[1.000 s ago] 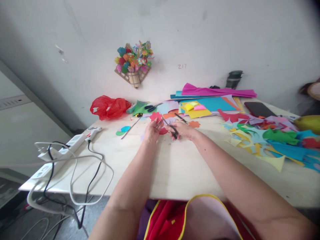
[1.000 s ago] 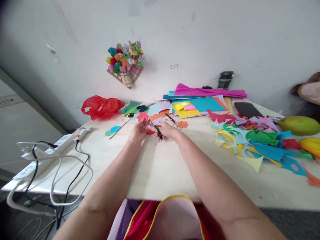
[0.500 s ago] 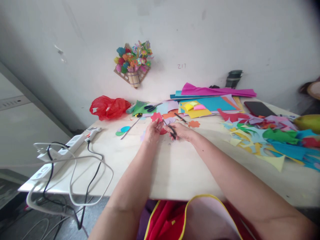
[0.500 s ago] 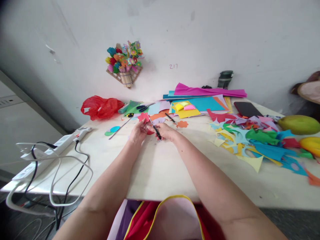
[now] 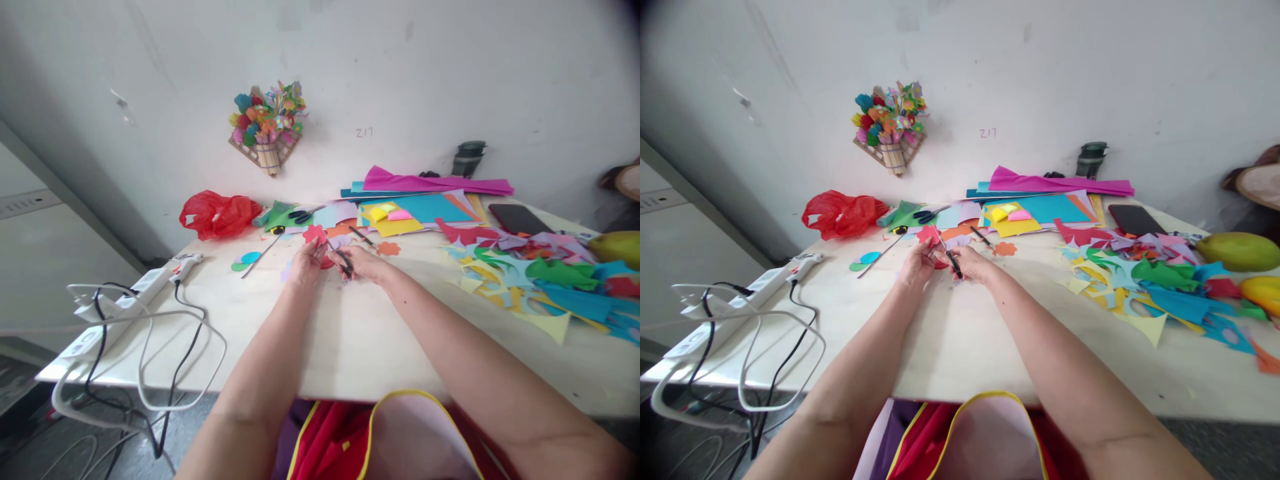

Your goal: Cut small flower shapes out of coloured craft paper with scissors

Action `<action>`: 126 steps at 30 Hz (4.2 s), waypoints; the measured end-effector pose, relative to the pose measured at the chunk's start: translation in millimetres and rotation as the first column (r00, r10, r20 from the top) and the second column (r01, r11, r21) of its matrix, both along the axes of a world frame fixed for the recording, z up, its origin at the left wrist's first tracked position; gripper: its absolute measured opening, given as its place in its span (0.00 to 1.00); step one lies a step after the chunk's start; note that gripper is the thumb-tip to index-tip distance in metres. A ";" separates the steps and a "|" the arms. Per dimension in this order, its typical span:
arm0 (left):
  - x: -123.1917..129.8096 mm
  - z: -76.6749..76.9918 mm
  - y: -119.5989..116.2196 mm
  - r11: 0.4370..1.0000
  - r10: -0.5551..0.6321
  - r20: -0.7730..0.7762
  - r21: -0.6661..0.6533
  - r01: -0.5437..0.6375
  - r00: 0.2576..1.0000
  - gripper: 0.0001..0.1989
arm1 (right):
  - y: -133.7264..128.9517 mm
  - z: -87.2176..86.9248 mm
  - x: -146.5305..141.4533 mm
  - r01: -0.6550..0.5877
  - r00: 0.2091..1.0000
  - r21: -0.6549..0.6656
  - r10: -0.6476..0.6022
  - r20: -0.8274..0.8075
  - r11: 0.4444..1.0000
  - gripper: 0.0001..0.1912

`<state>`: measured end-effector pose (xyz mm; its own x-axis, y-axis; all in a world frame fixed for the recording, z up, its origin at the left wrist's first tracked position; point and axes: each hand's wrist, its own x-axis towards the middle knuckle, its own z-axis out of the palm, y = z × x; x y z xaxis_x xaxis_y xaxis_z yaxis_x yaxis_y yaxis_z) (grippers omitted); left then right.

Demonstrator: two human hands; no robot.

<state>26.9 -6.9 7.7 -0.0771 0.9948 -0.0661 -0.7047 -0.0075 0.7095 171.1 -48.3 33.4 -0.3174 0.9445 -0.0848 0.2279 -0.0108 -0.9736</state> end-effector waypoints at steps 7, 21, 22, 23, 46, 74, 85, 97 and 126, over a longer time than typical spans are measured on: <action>0.5 -0.1 -0.5 1.000 -0.005 -0.013 0.000 0.005 1.000 0.06 | 0.5 0.6 0.6 -0.005 1.000 -0.003 0.005 -0.007 1.000 0.16; 1.8 1.4 -1.8 1.000 0.007 -0.027 -0.007 -0.007 1.000 0.08 | -0.4 1.5 -0.1 0.009 1.000 -0.004 -0.009 -0.016 1.000 0.18; 1.8 1.7 -2.1 1.000 0.008 -0.026 -0.010 -0.008 1.000 0.07 | -0.5 1.5 -0.3 0.009 1.000 -0.004 -0.009 -0.018 1.000 0.17; 1.8 1.9 -2.3 1.000 0.009 -0.024 -0.012 -0.009 1.000 0.07 | -0.6 1.4 -0.4 0.008 1.000 -0.004 -0.008 -0.021 1.000 0.17; -0.3 1.3 0.2 0.998 0.021 0.032 -0.059 -0.019 0.999 0.06 | -2.8 4.6 -1.0 0.021 1.000 -0.004 -0.021 -0.004 1.000 0.17; -21.3 -0.7 7.5 0.997 -0.040 -0.123 -0.070 0.031 0.992 0.07 | 15.8 7.5 51.9 -0.244 0.924 -0.018 0.238 0.298 0.970 0.22; -16.1 5.3 1.6 0.991 -0.096 -0.249 -0.116 0.069 0.964 0.08 | 8.3 20.4 48.0 -0.239 0.886 -0.001 0.219 0.409 0.971 0.24; -16.3 6.9 -2.6 0.978 -0.190 -0.323 -0.141 0.151 0.927 0.08 | 10.9 17.0 49.8 -0.255 0.876 -0.001 0.231 0.422 0.967 0.24; -17.0 12.0 -8.6 0.962 -0.273 -0.357 -0.132 0.241 0.893 0.07 | 10.3 18.3 47.1 -0.268 0.876 0.011 0.239 0.419 0.963 0.24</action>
